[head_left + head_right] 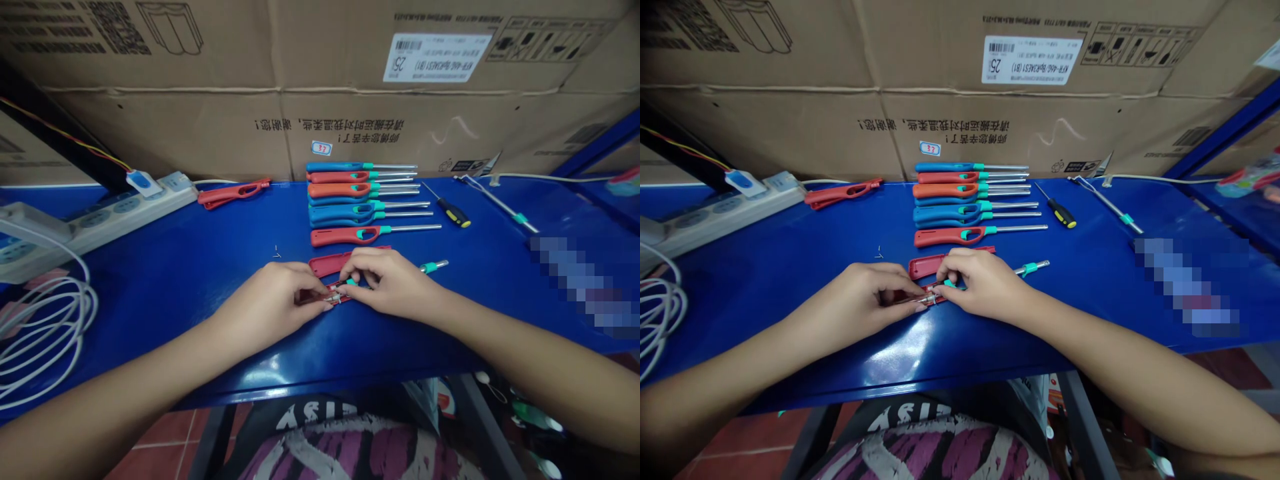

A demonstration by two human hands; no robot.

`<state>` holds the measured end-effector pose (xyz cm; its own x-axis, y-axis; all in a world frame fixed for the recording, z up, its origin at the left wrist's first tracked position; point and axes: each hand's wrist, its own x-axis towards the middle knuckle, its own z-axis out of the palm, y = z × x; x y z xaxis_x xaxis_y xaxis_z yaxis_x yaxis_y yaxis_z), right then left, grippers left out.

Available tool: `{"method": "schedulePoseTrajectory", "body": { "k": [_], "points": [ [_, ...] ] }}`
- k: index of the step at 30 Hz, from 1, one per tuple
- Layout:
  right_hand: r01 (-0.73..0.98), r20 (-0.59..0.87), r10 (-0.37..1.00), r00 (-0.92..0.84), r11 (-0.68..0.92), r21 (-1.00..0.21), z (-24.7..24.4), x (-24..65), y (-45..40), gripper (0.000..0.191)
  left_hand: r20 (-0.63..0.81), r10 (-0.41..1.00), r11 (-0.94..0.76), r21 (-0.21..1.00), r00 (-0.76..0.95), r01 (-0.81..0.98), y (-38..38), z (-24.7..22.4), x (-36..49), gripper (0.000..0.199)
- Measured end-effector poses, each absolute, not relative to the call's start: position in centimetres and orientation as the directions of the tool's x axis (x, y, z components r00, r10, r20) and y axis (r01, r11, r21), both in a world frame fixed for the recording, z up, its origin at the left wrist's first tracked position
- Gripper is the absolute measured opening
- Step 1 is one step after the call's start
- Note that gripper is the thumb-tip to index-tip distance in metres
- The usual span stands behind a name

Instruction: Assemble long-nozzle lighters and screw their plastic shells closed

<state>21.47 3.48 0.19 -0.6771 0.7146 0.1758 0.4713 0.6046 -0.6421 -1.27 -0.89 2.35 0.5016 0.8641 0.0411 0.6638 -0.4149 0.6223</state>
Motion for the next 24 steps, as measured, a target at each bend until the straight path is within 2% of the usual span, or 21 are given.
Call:
{"method": "schedulePoseTrajectory", "body": {
  "k": [4, 12, 16, 24],
  "points": [
    [0.465, 0.164, 0.698, -0.697, 0.614, -0.637, 0.5, 21.6, 3.5, 0.008, 0.043, 0.866, -0.412, 0.627, 0.498, 0.662, -0.9, 2.5, -1.3, 0.013],
    [0.368, 0.137, 0.644, -0.753, 0.584, -0.724, 1.2, 22.8, 4.2, 0.008, 0.066, 0.862, -0.430, 0.619, 0.502, 0.657, -0.9, 2.3, -1.3, 0.010],
    [0.407, 0.073, 0.634, -0.770, 0.576, -0.709, 2.0, 23.5, 4.3, 0.002, 0.073, 0.864, -0.439, 0.594, 0.499, 0.674, -1.0, 2.2, -1.3, 0.010],
    [0.427, 0.013, 0.569, -0.822, 0.632, -0.647, 2.4, 23.9, 4.1, 0.012, 0.032, 0.867, -0.427, 0.562, 0.498, 0.708, -1.2, 2.7, -1.3, 0.015]
  ]
}}
